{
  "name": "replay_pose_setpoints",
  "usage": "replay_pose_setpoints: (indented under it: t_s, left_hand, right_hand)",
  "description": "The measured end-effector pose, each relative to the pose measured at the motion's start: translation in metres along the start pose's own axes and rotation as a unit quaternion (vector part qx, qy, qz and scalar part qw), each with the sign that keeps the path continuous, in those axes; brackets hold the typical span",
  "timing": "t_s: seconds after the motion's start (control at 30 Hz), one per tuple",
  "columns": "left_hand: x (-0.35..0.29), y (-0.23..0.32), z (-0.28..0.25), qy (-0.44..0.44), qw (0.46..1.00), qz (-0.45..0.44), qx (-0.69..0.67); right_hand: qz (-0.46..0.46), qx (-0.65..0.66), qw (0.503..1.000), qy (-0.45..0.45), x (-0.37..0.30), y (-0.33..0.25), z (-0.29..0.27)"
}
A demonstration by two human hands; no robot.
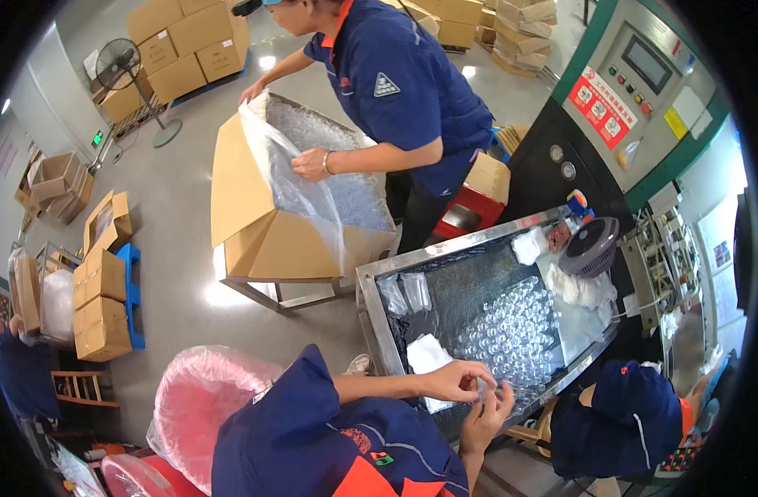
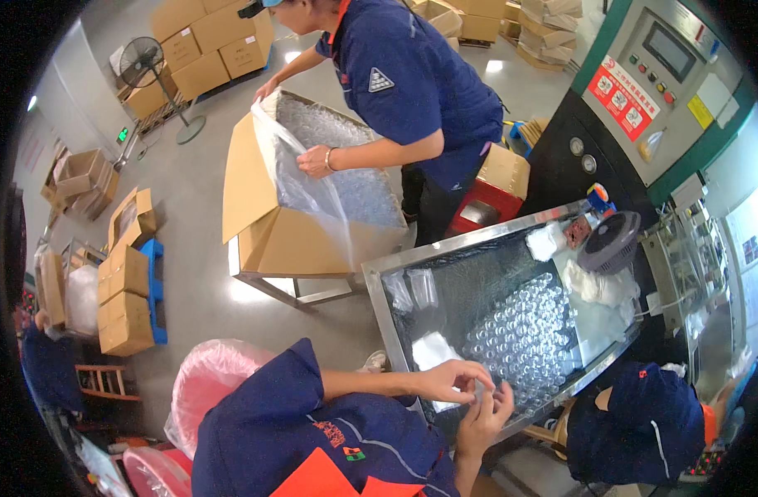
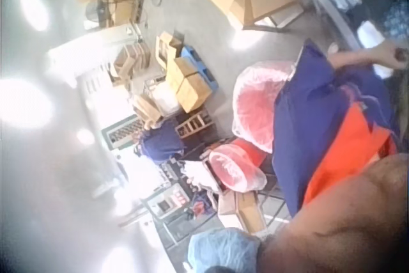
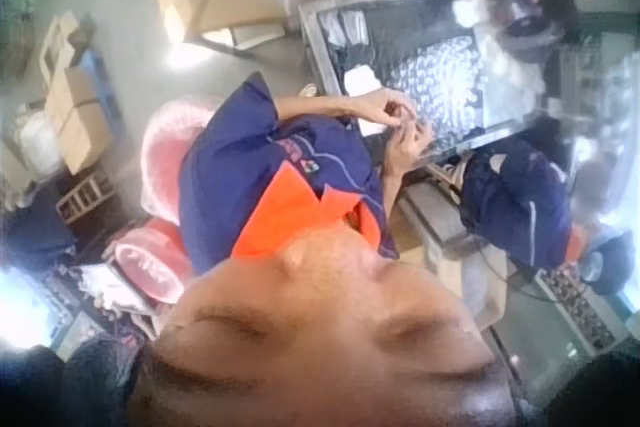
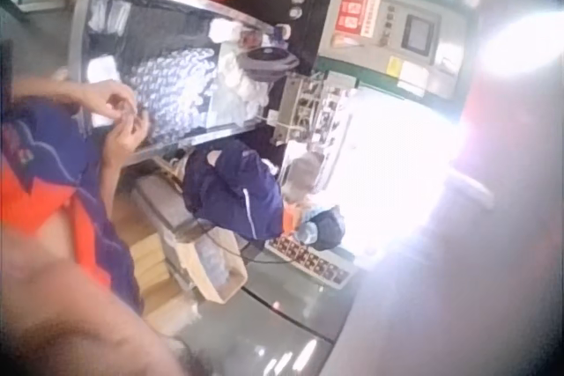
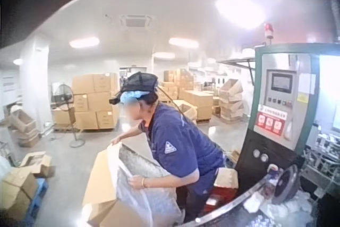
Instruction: The person packs plastic containers by wrapping them in bubble wrap and placing them into plastic bags, then sealing the bags with a tape dispenser before putting them into cardboard boxes.
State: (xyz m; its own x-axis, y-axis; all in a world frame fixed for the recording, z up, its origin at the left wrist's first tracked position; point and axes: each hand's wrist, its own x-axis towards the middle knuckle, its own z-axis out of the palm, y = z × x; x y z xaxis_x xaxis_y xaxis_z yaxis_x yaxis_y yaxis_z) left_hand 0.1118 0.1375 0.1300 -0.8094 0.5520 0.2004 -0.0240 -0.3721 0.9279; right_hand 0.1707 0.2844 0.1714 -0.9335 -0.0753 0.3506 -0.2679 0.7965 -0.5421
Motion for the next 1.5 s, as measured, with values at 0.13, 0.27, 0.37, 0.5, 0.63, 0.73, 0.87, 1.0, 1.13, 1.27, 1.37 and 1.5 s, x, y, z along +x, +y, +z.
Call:
replay_pose_setpoints:
  t_s: [0.13, 0.27, 0.37, 0.5, 0.63, 0.73, 0.87, 1.0, 1.13, 1.27, 1.37, 1.5]
  left_hand:
    - [-0.008, 0.007, -0.01, 0.046, 0.998, -0.011, 0.048]
    - [-0.008, 0.017, -0.031, -0.107, 0.931, 0.084, 0.339]
    - [-0.011, 0.005, -0.032, -0.131, 0.945, -0.002, 0.301]
    - [0.003, 0.003, -0.033, -0.143, 0.93, 0.062, 0.333]
    - [0.018, -0.009, -0.027, -0.145, 0.916, -0.004, 0.374]
    - [0.03, -0.028, -0.061, -0.013, 0.912, -0.004, 0.41]
    - [0.051, -0.059, -0.126, 0.249, 0.86, -0.068, 0.44]
    - [0.058, -0.087, -0.189, 0.31, 0.806, -0.127, 0.489]
    - [0.055, -0.095, -0.202, 0.301, 0.755, -0.185, 0.552]
    - [0.047, -0.095, -0.215, 0.284, 0.764, -0.174, 0.552]
    - [0.052, -0.084, -0.197, 0.336, 0.671, -0.006, 0.661]
    - [0.033, -0.095, -0.137, 0.232, 0.845, -0.066, 0.477]
  right_hand:
    - [0.058, 0.053, 0.993, -0.085, -0.009, 0.024, 0.011]
    - [0.084, 0.102, 0.99, -0.048, -0.006, 0.013, 0.008]
    - [0.106, 0.137, 0.985, -0.025, -0.008, 0.013, 0.013]
    - [0.153, 0.216, 0.964, 0.017, -0.01, 0.031, 0.026]
    - [0.215, 0.266, 0.939, 0.042, -0.007, 0.038, 0.028]
    - [0.226, 0.251, 0.938, 0.071, -0.015, 0.048, 0.028]
    - [0.261, 0.15, 0.953, -0.02, -0.052, 0.083, 0.027]
    - [0.252, 0.056, 0.964, -0.065, -0.112, 0.125, 0.054]
    - [0.37, 0.12, 0.906, -0.17, -0.147, 0.153, 0.064]
    - [0.472, 0.148, 0.846, -0.2, -0.143, 0.148, 0.065]
    - [0.45, 0.127, 0.866, -0.177, -0.148, 0.156, 0.066]
    - [0.324, 0.021, 0.946, -0.013, -0.12, 0.153, 0.057]
